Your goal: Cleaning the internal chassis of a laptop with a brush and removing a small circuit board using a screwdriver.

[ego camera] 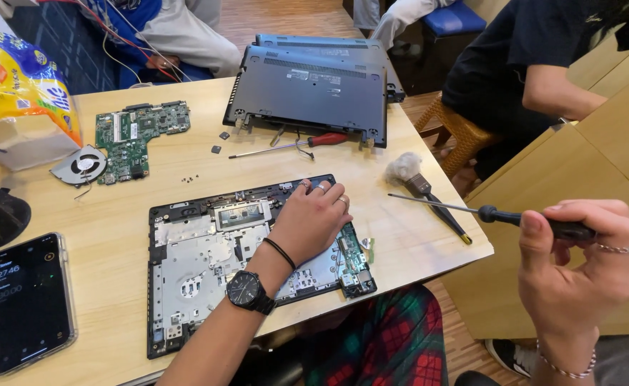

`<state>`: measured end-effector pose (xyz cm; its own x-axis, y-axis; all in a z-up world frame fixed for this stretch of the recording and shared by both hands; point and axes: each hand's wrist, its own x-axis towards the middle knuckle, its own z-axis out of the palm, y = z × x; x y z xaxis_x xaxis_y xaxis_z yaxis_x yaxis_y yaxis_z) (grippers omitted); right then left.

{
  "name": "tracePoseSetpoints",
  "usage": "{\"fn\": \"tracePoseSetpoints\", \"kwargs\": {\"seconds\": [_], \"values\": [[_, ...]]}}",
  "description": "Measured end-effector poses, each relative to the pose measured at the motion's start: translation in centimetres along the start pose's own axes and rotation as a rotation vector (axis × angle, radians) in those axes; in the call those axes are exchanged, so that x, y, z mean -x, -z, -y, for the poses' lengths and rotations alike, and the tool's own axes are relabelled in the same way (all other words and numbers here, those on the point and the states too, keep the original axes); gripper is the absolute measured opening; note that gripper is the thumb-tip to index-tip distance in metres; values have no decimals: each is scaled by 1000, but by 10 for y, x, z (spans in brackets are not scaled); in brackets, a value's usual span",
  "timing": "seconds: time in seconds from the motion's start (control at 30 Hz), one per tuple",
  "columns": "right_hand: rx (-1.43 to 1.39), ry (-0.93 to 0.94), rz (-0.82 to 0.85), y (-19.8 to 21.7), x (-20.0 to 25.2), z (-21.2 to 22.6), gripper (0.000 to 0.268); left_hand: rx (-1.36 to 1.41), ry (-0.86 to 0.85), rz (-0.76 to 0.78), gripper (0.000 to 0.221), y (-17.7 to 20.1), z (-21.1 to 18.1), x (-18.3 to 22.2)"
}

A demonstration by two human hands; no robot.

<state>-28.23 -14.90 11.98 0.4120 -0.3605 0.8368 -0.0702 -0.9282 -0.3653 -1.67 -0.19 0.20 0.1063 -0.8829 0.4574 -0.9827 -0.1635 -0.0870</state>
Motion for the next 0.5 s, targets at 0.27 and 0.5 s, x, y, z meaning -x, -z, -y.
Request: {"fn": "tracePoseSetpoints", "kwargs": {"seconds": [0.27, 0.5], "values": [[-45, -32, 10, 1, 9, -7, 27, 118, 8, -4, 13, 9, 0, 3], [-44, -35, -1, -4, 7, -8, 26, 73, 10, 15, 9, 9, 1, 0]]}}
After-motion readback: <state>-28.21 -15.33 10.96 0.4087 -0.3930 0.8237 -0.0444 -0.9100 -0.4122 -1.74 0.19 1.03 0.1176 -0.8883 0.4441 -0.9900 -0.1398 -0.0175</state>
